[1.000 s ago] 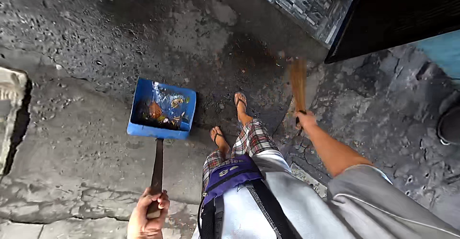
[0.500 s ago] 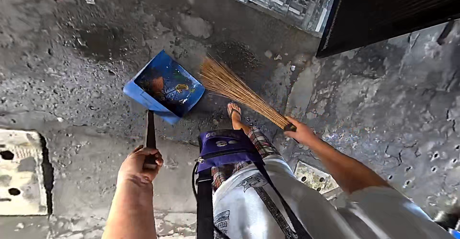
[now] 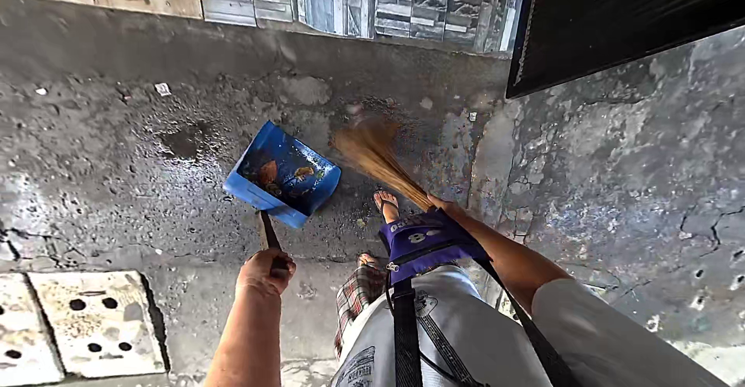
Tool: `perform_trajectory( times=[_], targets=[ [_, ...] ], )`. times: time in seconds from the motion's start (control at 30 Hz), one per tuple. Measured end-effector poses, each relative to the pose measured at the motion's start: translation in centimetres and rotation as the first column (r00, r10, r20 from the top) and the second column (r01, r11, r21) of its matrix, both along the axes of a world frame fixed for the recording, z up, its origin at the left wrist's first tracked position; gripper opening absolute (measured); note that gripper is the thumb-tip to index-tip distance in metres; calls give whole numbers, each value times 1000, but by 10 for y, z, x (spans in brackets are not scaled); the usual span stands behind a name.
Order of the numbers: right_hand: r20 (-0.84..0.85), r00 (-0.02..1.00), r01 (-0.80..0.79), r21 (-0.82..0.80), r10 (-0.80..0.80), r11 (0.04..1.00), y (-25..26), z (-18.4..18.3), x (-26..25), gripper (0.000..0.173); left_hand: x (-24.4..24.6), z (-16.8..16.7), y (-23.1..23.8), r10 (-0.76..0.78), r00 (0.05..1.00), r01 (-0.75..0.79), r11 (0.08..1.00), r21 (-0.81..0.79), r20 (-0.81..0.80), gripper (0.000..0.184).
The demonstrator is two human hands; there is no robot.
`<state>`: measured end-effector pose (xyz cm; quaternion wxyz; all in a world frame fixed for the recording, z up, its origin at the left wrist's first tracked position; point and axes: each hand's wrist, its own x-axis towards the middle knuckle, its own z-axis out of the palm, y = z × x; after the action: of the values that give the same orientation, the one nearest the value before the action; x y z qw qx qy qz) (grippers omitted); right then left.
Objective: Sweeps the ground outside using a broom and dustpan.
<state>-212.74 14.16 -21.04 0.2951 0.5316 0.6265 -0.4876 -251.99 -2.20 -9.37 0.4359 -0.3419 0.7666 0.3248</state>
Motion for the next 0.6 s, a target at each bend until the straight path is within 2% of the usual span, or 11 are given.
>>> perform_trajectory(
  times=[0.1,0.2,0.27,0.3,0.37,0.4,0.43,0.47,0.5,0.57,0.6],
  targets=[
    [-37,998,-59,29,60,998,17,48,23,68,-3,1,7,19,1000,-19,1000,4,7,13],
    [34,987,156,78,-159,985,21,66,49,74,-5,-3,10,45,999,-45,999,0,18,13],
    [149,918,352,118,-367,928,31,63,45,77,-4,-6,16,50,999,-50,999,9,23,13],
    [177,852,474,135,-492,870,38,56,37,78,-4,-8,19,55,998,-55,998,15,23,13],
    [134,647,734,154,-750,661,46,28,18,68,-5,-11,22,67,998,-67,998,18,18,13],
    [122,549,810,168,-827,562,46,13,9,60,-4,-13,21,63,998,-63,998,16,21,13],
    [129,517,831,159,-846,532,45,1,0,56,-3,-14,20,52,998,-53,998,16,25,13],
    [149,564,803,130,-812,582,45,-6,-10,55,-1,-15,20,41,999,-41,999,18,28,13],
    [183,670,715,100,-720,692,43,-11,-17,61,0,-16,18,33,999,-34,999,21,28,14],
    [184,882,433,43,-433,900,29,-12,-26,80,0,-13,15,7,1000,-8,1000,22,21,16],
    [149,947,277,63,-284,959,18,-9,-23,84,-2,-12,13,-2,1000,1,1000,17,19,16]
  ],
)
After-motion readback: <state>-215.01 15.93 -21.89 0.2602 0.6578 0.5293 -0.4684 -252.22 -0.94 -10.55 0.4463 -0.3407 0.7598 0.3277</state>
